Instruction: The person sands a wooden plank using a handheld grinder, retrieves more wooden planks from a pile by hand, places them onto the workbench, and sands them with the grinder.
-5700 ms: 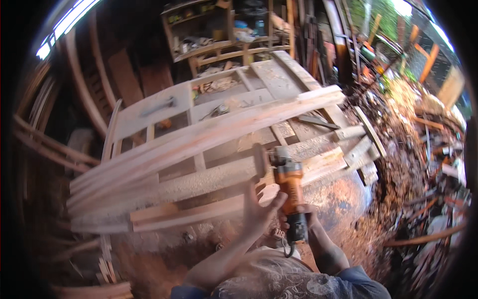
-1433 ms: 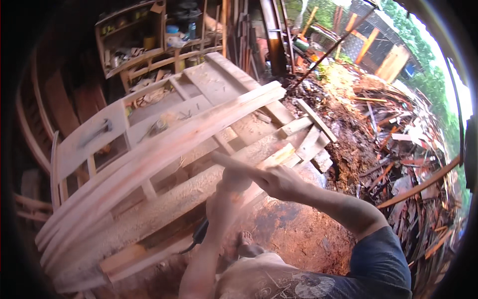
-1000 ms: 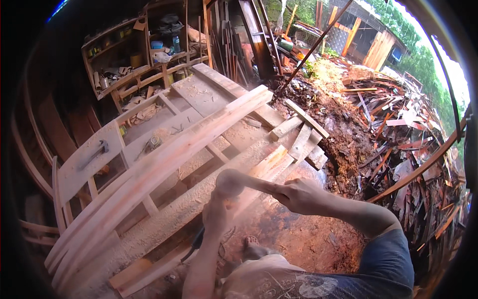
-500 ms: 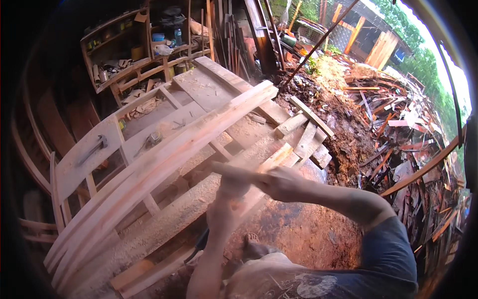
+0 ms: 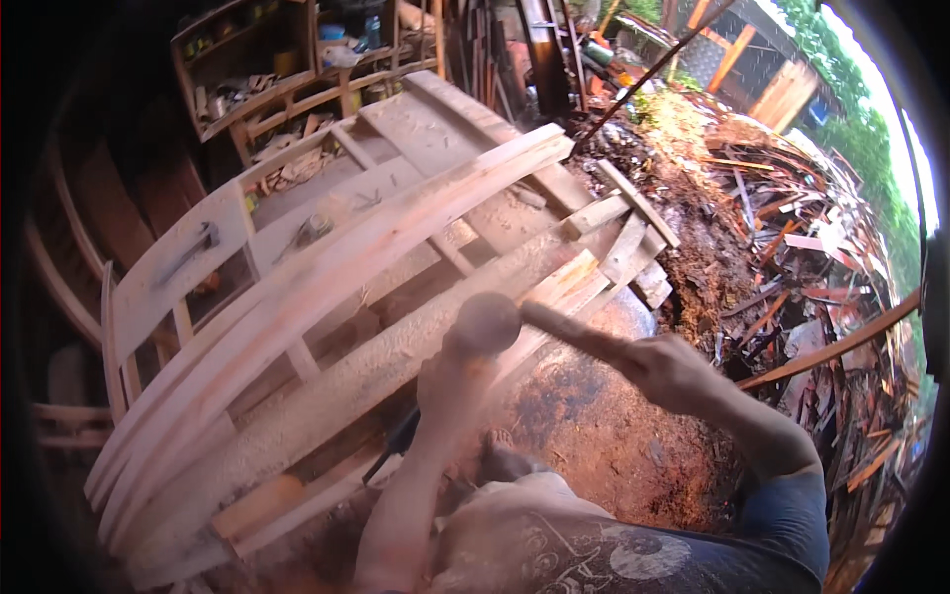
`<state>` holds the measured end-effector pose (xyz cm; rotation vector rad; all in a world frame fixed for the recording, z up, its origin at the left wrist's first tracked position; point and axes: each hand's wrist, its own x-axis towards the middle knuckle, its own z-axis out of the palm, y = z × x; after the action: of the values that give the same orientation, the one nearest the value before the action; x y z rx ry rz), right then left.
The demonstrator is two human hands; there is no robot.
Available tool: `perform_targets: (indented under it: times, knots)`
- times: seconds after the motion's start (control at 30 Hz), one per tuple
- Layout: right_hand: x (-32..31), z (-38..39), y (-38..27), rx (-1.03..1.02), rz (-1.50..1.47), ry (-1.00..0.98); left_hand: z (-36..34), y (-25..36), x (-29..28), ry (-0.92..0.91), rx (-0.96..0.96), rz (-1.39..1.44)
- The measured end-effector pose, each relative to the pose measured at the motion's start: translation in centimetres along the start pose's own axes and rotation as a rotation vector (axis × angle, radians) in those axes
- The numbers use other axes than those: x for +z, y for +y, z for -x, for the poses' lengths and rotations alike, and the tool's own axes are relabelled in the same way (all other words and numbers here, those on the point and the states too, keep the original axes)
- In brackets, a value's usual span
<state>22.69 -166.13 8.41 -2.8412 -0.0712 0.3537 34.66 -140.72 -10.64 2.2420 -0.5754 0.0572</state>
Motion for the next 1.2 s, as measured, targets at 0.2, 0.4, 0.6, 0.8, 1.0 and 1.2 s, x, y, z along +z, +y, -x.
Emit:
perform_targets:
  times: [0.2, 0.4, 0.6, 0.8, 1.0, 1.2]
  knots:
    - [-2.8, -0.3, -1.6, -0.088, -0.039, 0.176, 0.0, 0.1, -1.1, 0.039, 0.042, -0.017]
    - [0.3, -8.2, -2.8, -0.250, -0.058, 0.051, 0.3, -0.6, -0.2, -0.056, -0.042, 0.020]
    - [1.7, -14.4, -6.9, -0.492, -0.087, 0.200, -0.2, 0.3, -1.4, -0.144, -0.147, 0.037]
    - [0.8, -3.4, 0.1, -0.244, 0.032, 0.064, -0.1, 0.9, -1.4, -0.137, -0.092, -0.081]
    - [-1.4, -3.7, -2.1, -0.080, -0.022, 0.117, 0.1, 0.4, -1.4, -0.116, -0.118, 0.095]
    - [0.0, -3.1, -2.5, -0.132, -0.059, 0.089, 0.5, 0.0, -1.4, -0.040, -0.038, 0.057]
